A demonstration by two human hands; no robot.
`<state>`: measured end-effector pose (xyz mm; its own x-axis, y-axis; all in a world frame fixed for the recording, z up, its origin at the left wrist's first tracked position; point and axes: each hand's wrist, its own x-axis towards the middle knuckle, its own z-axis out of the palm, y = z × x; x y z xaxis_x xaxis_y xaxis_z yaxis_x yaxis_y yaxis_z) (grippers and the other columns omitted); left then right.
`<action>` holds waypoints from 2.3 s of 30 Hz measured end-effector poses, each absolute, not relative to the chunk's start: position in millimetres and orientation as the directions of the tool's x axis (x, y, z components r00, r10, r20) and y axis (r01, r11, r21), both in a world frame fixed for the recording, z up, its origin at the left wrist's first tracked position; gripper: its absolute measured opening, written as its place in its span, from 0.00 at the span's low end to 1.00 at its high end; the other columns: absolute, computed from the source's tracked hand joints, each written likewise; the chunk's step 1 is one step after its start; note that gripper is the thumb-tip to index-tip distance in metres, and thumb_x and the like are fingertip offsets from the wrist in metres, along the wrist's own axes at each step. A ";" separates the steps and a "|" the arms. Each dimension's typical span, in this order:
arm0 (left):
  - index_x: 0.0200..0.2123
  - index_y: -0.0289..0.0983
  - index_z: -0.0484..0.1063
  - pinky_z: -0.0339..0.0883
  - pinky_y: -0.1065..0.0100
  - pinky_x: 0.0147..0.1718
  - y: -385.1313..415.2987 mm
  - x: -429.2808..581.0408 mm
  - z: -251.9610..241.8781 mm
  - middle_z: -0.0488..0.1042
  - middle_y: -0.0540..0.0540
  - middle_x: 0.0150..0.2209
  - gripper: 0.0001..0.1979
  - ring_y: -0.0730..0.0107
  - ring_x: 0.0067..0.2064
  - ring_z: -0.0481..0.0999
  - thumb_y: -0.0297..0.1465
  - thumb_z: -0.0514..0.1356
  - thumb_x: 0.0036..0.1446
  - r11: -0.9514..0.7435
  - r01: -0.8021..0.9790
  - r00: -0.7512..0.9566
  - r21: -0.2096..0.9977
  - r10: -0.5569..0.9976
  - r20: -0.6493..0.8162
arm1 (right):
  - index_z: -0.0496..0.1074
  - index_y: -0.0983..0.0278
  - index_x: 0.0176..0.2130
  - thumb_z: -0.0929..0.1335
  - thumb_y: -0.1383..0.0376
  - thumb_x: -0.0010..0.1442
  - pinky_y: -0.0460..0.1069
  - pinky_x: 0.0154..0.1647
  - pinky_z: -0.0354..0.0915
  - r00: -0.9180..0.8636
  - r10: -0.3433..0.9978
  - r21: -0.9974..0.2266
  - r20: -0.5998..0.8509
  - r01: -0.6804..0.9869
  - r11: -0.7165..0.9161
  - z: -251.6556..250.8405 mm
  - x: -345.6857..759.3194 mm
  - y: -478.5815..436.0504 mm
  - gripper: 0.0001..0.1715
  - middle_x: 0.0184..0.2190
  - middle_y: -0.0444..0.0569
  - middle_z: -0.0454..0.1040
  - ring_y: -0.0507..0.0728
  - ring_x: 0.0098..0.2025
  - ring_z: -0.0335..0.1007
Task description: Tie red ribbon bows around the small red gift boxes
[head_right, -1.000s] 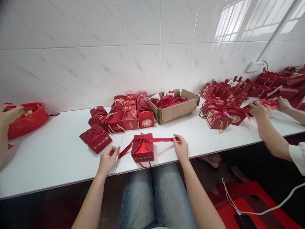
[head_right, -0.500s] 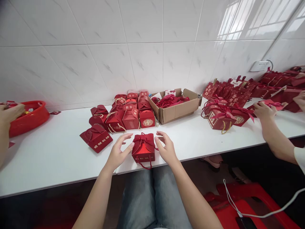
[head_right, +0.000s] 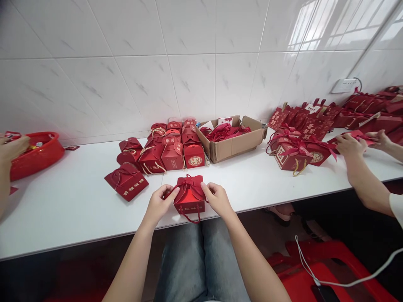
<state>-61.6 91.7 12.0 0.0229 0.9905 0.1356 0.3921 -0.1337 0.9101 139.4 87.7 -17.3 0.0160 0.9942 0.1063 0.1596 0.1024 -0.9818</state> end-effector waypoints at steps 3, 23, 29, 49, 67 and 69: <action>0.23 0.37 0.63 0.54 0.72 0.29 90.7 -58.4 12.2 0.59 0.55 0.21 0.18 0.74 0.26 0.59 0.45 0.59 0.52 -0.107 0.334 0.018 0.937 0.994 0.108 | 0.55 0.63 0.19 0.63 0.45 0.57 0.45 0.23 0.49 -0.006 0.993 -0.978 0.114 0.175 0.113 -11.5 139.3 84.6 0.30 0.17 0.40 0.53 0.48 0.22 0.49; 0.30 0.38 0.64 0.59 0.73 0.30 80.4 -52.3 20.7 0.67 0.53 0.25 0.17 0.73 0.28 0.66 0.43 0.64 0.47 0.011 0.194 -0.005 0.981 1.000 -0.010 | 0.61 0.63 0.26 0.66 0.48 0.56 0.47 0.28 0.58 -0.035 0.990 -0.985 0.139 0.098 0.141 -3.2 145.6 77.5 0.22 0.20 0.42 0.65 0.51 0.25 0.61; 0.29 0.38 0.63 0.59 0.72 0.31 82.2 -52.6 18.4 0.65 0.54 0.25 0.18 0.73 0.28 0.66 0.43 0.65 0.44 0.013 0.218 -0.031 0.976 1.000 -0.006 | 0.60 0.63 0.27 0.67 0.46 0.54 0.45 0.26 0.56 -0.045 0.998 -0.998 0.041 -0.040 0.039 2.7 145.8 78.6 0.24 0.17 0.41 0.67 0.49 0.21 0.60; 0.22 0.37 0.57 0.47 0.76 0.17 79.0 -47.0 10.4 0.62 0.56 0.19 0.23 0.82 0.18 0.57 0.41 0.69 0.38 0.223 -0.165 -0.027 0.961 0.973 -0.231 | 0.64 0.62 0.32 0.72 0.51 0.49 0.43 0.21 0.55 0.003 1.000 -0.959 -0.009 -0.283 -0.008 -30.5 165.8 90.1 0.21 0.16 0.36 0.60 0.47 0.19 0.52; 0.18 0.37 0.50 0.62 0.69 0.44 108.3 -58.6 0.9 0.73 0.47 0.45 0.23 0.69 0.45 0.71 0.35 0.64 0.48 -0.159 0.025 -0.154 0.987 0.975 0.161 | 0.64 0.62 0.34 0.72 0.51 0.50 0.44 0.22 0.51 0.064 0.998 -0.965 0.019 -0.259 0.035 -37.1 180.6 94.1 0.21 0.17 0.35 0.57 0.47 0.20 0.50; 0.18 0.38 0.49 0.61 0.64 0.49 110.6 -58.0 -0.4 0.68 0.43 0.57 0.22 0.62 0.53 0.69 0.36 0.62 0.51 -0.189 0.078 -0.095 0.979 0.976 0.196 | 0.64 0.62 0.37 0.70 0.49 0.51 0.44 0.23 0.56 0.020 1.000 -0.974 0.003 -0.226 0.007 -34.0 179.8 94.9 0.22 0.17 0.36 0.57 0.47 0.20 0.51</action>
